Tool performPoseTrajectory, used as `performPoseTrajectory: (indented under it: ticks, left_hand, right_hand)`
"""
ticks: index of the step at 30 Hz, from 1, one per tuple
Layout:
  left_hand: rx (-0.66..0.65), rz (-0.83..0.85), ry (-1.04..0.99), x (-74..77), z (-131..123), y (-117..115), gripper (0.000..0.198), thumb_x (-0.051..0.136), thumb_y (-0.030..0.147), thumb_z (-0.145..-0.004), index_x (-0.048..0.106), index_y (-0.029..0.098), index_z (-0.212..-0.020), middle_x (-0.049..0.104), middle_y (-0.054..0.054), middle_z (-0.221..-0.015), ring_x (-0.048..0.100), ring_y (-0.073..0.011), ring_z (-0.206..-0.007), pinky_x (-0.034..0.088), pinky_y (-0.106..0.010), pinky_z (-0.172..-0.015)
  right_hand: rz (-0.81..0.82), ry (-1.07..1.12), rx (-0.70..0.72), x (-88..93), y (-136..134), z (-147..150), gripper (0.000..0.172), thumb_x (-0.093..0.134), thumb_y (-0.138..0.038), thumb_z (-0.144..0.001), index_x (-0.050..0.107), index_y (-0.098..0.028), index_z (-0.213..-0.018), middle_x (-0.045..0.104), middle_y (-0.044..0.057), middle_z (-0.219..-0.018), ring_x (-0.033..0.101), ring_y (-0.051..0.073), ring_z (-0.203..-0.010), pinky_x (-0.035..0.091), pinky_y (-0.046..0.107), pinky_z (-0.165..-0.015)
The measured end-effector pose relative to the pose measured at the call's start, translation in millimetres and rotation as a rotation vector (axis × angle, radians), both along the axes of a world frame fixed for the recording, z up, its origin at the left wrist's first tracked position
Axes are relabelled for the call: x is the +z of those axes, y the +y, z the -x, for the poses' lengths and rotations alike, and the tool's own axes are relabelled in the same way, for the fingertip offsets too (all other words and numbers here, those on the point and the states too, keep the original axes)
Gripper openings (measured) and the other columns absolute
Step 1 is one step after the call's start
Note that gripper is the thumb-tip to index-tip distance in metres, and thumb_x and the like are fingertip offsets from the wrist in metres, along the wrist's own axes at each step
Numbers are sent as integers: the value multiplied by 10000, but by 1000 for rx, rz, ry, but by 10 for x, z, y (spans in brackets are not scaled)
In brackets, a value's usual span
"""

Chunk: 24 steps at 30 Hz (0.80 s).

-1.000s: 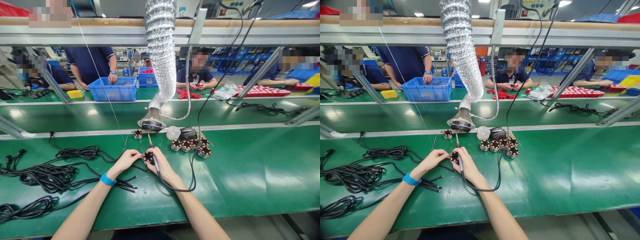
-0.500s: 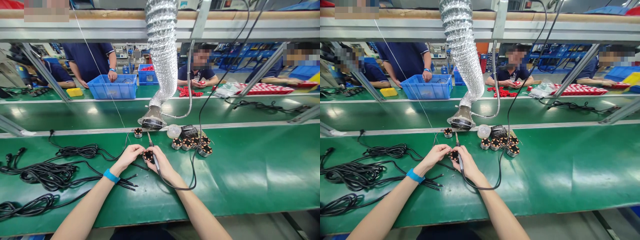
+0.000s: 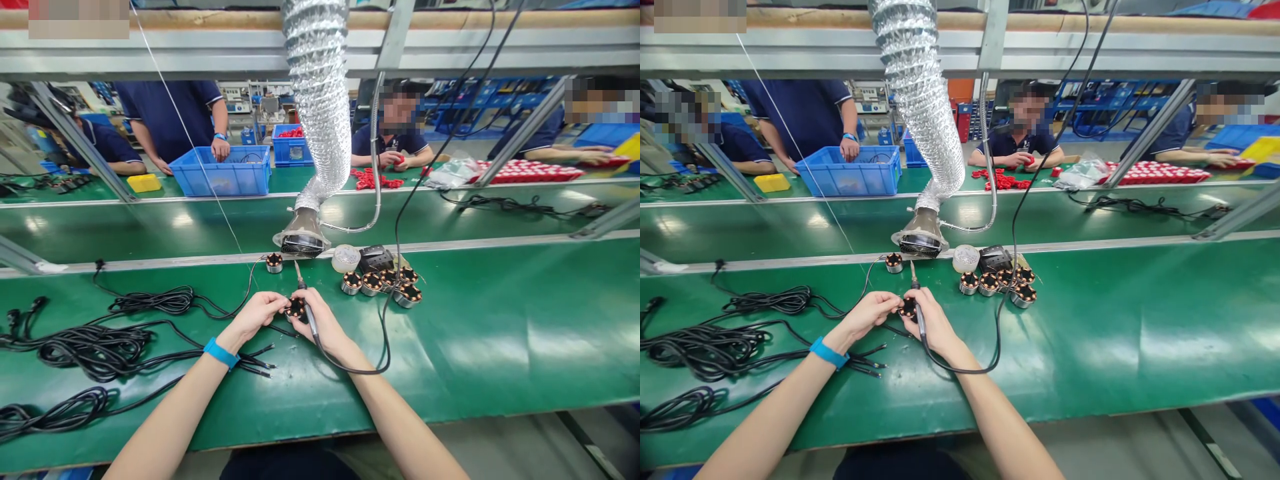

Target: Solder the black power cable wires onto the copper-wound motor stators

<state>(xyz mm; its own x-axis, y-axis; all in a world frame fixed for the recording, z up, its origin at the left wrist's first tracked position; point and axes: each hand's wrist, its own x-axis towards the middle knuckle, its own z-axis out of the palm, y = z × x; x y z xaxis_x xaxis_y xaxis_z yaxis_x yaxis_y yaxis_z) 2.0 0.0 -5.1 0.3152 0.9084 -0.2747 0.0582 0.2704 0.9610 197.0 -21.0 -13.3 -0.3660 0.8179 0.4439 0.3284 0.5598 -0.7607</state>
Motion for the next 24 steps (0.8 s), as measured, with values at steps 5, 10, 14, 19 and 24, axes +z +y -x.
performPoseTrajectory:
  ticks: [5,10,14,19,24]
  left_hand:
    - [39,-50,76,68,67,-36,452,681,542,-778,700,106,-893,522,21,-682,252,-31,-420,119,-225,-405]
    - [-7,-326,406,132,212,-148,391,597,505,-862,735,144,-800,610,-29,-718,485,-124,-582,356,-248,-540]
    - [-261,-591,601,73,133,-277,234,633,400,-874,767,208,-871,663,-55,-883,602,-190,-797,435,-283,-746]
    - [-363,-686,682,102,39,-365,193,583,338,-918,721,215,-864,673,-52,-924,614,-192,-829,436,-282,-769]
    - [-146,-560,513,266,184,-298,226,628,377,-886,718,176,-932,691,-38,-846,580,-157,-716,437,-252,-662]
  right_hand:
    - [-4,3,5,8,-9,-2,383,615,-157,-818,522,-234,-1181,531,32,-1055,589,152,-891,502,280,-827]
    - [12,7,1,25,-7,-33,374,613,-156,-823,518,-239,-1175,529,28,-1055,591,149,-880,504,280,-826]
    - [0,17,-35,29,22,-78,370,619,-155,-826,519,-234,-1174,531,32,-1058,594,154,-889,505,276,-824]
    - [-18,-19,-85,12,53,-142,390,652,-195,-841,510,-233,-1202,542,47,-1078,576,184,-953,485,310,-868]
    - [-27,-21,-89,1,66,-134,380,679,-194,-830,523,-232,-1174,552,44,-1058,575,191,-956,472,314,-872]
